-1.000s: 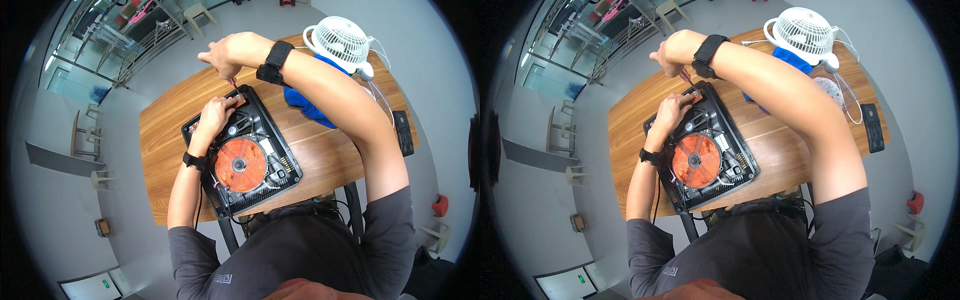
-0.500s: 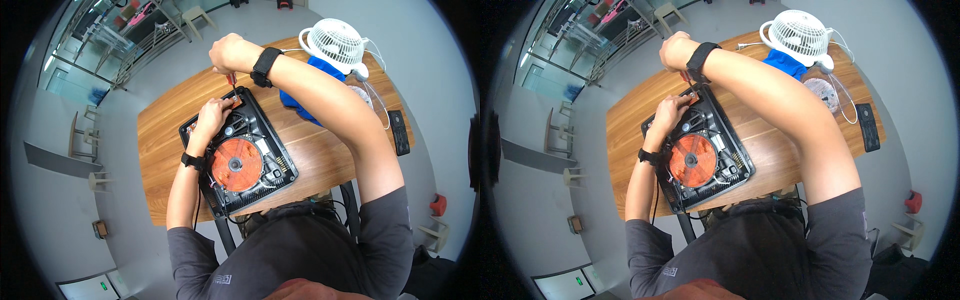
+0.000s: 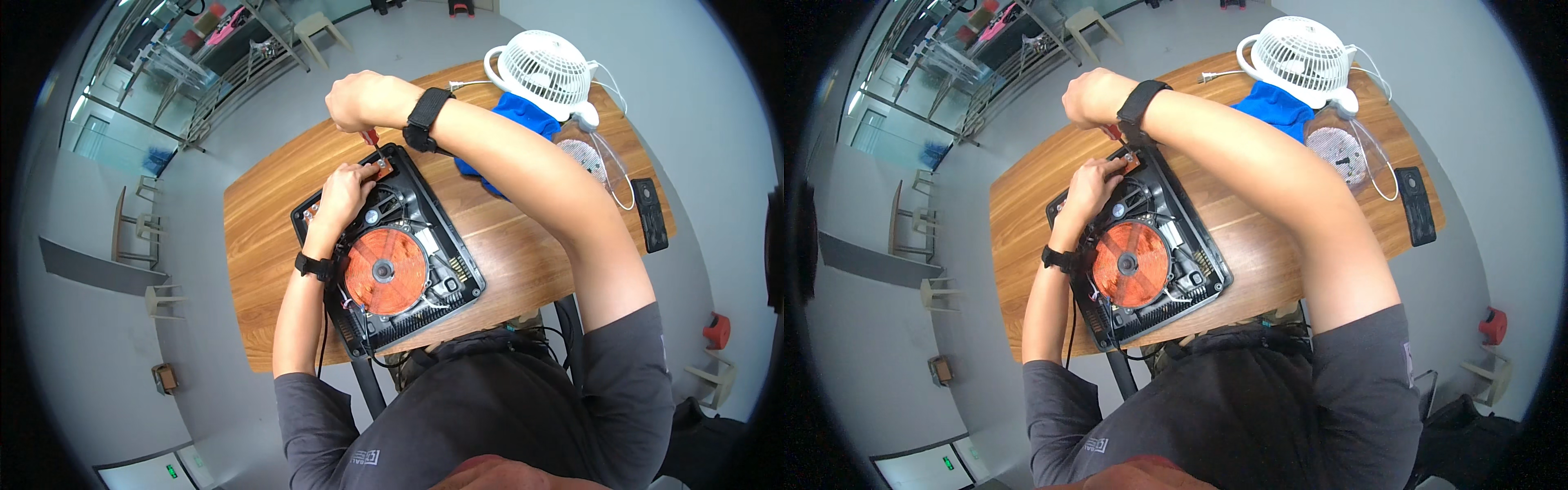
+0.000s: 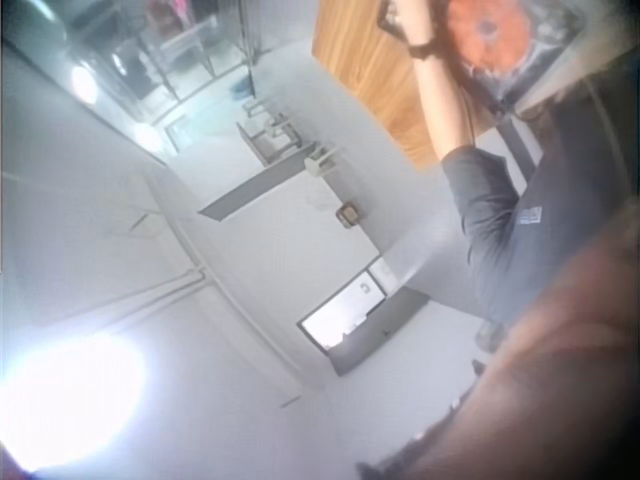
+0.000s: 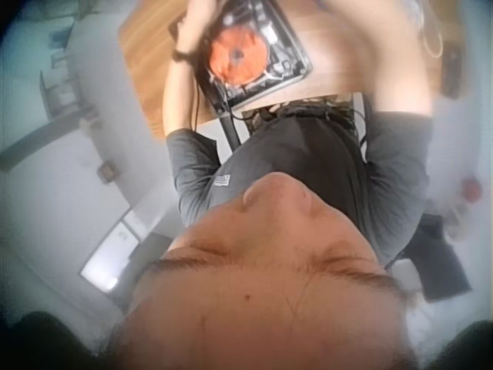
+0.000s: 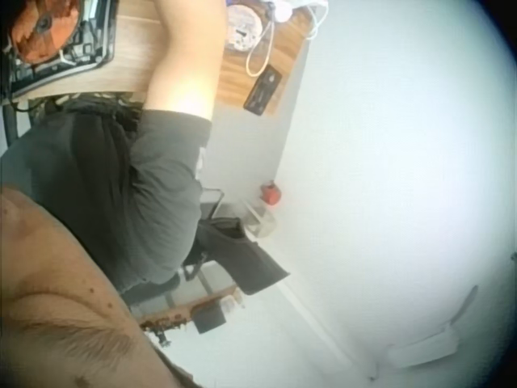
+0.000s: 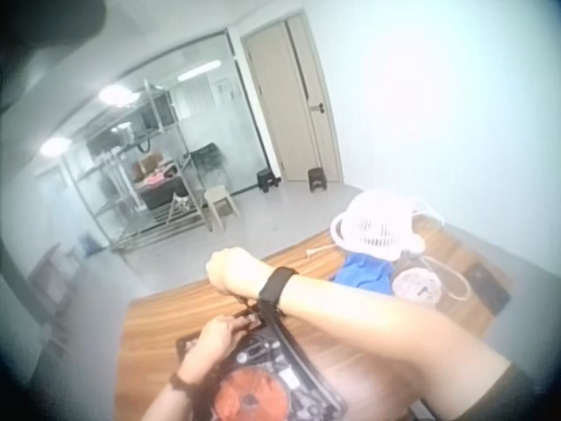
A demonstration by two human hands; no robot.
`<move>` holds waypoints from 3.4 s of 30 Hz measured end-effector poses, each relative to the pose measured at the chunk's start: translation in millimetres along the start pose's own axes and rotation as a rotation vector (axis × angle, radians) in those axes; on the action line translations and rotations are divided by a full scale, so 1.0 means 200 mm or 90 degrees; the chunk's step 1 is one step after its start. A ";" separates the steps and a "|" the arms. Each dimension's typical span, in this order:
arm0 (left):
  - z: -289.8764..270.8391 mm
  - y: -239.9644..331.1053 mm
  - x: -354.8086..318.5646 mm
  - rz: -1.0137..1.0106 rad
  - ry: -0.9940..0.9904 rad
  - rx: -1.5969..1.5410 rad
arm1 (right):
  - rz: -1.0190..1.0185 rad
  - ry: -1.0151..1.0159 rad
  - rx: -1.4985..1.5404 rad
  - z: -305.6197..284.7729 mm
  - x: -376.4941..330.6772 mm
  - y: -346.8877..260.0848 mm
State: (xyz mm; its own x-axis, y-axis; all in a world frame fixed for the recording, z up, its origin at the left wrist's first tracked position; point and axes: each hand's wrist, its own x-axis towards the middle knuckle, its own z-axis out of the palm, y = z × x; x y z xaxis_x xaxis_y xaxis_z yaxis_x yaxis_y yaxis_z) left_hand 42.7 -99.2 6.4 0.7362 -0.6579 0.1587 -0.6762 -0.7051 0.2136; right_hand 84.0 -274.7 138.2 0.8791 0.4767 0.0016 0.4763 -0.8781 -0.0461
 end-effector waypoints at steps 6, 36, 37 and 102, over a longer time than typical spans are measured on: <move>0.02 -0.02 0.01 0.017 0.009 -0.011 | -0.002 -0.073 -0.087 -0.08 -0.03 -0.06; 0.02 -0.06 -0.02 -0.018 -0.015 -0.027 | 0.135 0.212 0.048 -0.04 -0.39 0.16; 0.01 -0.05 0.00 -0.002 -0.019 -0.040 | 0.143 0.242 0.072 0.08 -0.43 0.27; 0.05 -0.19 -1.06 -0.437 0.106 -0.324 | 0.142 0.089 0.094 0.80 -0.77 -0.14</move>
State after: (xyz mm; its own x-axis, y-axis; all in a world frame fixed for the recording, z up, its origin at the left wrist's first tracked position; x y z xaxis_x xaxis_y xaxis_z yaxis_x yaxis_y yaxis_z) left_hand -88.2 64.1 -44.1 0.9980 -0.0544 -0.0324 -0.0151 -0.7017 0.7123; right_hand -68.6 -317.7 -20.7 0.9607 0.2540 0.1117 0.2724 -0.9401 -0.2049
